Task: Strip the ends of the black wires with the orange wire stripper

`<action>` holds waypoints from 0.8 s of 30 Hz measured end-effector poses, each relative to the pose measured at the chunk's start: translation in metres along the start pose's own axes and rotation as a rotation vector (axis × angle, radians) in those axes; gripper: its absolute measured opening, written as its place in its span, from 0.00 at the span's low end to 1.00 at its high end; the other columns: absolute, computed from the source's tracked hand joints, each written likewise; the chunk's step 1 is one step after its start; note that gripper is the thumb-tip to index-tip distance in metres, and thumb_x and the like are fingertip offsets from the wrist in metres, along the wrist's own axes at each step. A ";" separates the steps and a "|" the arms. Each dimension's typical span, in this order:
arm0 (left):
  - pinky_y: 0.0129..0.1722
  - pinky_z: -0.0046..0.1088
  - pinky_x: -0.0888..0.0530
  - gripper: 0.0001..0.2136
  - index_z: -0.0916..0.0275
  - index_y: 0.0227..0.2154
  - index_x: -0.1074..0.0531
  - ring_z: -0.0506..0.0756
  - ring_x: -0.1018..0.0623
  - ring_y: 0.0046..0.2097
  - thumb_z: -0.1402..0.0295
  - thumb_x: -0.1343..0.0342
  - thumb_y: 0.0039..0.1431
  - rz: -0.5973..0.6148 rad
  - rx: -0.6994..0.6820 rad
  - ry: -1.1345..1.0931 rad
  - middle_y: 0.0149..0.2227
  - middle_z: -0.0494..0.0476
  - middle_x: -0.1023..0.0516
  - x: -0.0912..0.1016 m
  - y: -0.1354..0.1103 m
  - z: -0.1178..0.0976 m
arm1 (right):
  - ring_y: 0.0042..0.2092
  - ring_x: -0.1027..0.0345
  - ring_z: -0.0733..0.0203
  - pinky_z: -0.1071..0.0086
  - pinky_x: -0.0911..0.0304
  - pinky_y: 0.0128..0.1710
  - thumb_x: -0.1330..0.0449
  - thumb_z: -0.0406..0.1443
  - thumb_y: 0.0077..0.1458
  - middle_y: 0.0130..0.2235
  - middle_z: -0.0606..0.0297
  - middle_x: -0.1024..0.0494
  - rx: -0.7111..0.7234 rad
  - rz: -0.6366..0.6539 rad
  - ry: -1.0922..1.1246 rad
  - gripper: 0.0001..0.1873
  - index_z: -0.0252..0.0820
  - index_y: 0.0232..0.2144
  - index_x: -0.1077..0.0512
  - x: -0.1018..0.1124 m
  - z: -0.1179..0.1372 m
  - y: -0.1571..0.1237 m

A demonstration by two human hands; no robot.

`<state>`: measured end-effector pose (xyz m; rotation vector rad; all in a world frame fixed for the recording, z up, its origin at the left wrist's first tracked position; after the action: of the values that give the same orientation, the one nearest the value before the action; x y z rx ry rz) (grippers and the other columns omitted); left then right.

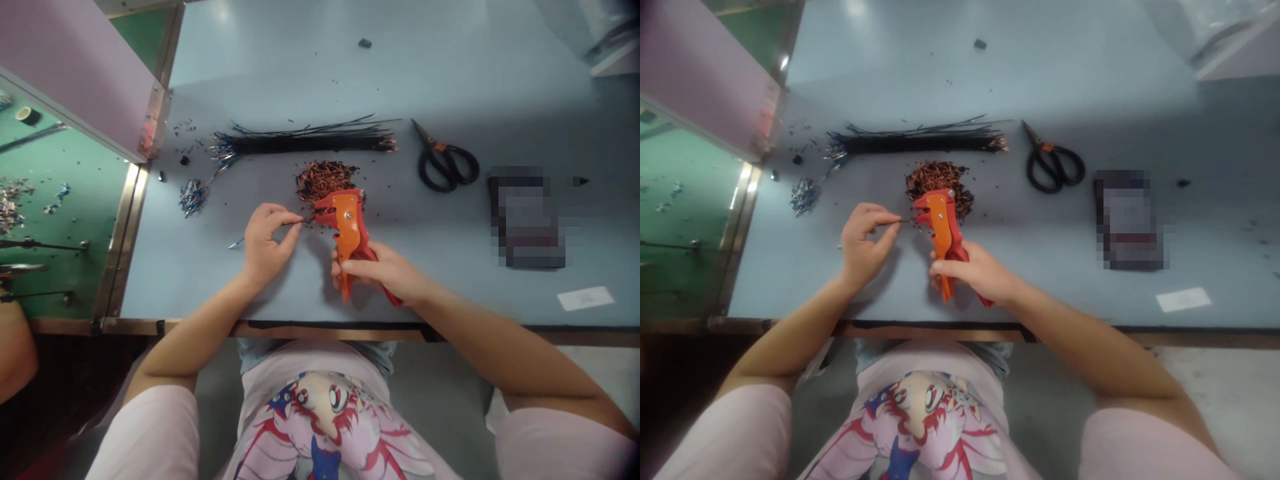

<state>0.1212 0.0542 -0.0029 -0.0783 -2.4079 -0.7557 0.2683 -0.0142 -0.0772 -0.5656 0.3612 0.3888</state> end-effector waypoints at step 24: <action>0.35 0.30 0.31 0.04 0.62 0.36 0.27 0.52 0.28 0.34 0.75 0.43 0.58 0.049 -0.600 0.049 0.33 0.54 0.23 -0.018 -0.040 -0.084 | 0.30 0.29 0.60 0.65 0.28 0.30 0.30 0.41 0.45 0.28 0.66 0.25 0.099 -0.135 -0.052 0.18 0.43 0.36 0.31 0.011 0.001 0.001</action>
<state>0.1720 -0.0226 0.0213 -0.3511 -2.0478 -1.4105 0.2776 -0.0105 -0.0814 -0.4792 0.2886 0.2539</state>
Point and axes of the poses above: each hand's wrist, its own y-axis towards the middle knuckle, its own x-axis out of the back of the hand, z = x × y, the point moved 10 cm from there along y, towards the middle knuckle
